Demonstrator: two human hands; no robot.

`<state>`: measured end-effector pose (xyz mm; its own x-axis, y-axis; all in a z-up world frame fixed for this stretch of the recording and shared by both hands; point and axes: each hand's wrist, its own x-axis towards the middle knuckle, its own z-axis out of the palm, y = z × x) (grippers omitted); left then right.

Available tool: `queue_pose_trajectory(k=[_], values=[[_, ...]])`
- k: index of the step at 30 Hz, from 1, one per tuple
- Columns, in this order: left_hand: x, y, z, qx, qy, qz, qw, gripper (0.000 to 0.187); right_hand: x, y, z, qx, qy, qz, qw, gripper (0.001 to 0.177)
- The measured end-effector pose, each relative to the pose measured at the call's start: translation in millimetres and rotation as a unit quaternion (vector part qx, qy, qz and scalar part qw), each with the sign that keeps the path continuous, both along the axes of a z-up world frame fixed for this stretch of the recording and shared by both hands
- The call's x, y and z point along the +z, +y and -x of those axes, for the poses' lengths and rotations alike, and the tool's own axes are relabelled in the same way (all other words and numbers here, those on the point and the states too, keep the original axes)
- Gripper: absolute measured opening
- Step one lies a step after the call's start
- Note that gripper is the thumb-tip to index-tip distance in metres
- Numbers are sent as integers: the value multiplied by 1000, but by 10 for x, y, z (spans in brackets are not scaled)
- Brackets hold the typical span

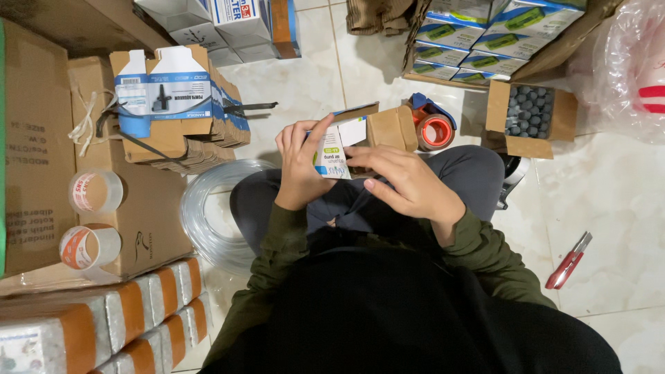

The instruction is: The person sits on the floor and packs small items into a cardboard box. They place a green packet and a clear plastic tube into the box, then close the flaps and seal the box with orange packing tape using a handheld dispenser.

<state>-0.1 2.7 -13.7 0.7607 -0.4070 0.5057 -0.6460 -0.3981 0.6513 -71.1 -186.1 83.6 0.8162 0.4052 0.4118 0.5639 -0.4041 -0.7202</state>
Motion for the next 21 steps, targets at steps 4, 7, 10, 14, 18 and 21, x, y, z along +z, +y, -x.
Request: queue_pose_trajectory(k=[4, 7, 10, 14, 18, 21], values=[[14, 3, -3, -10, 22, -16, 1000, 93, -103, -29, -13, -6, -13, 24, 1000, 34], [1, 1, -3, -20, 36, -38, 998, 96, -103, -27, -16, -26, 10, 17, 999, 34], [-26, 19, -27, -33, 48, -58, 997, 97, -89, -56, -12, -68, 13, 5, 998, 31], [-51, 54, -65, -80, 61, -83, 991, 102, -222, -223, -119, -133, -45, 51, 989, 18], [98, -2, -113, -137, 83, -74, 984, 103, -472, -297, -279, -106, -63, 28, 992, 27], [379, -57, -234, -157, 153, -156, 963, 110, -816, -344, -441, -76, 28, -54, 995, 50]])
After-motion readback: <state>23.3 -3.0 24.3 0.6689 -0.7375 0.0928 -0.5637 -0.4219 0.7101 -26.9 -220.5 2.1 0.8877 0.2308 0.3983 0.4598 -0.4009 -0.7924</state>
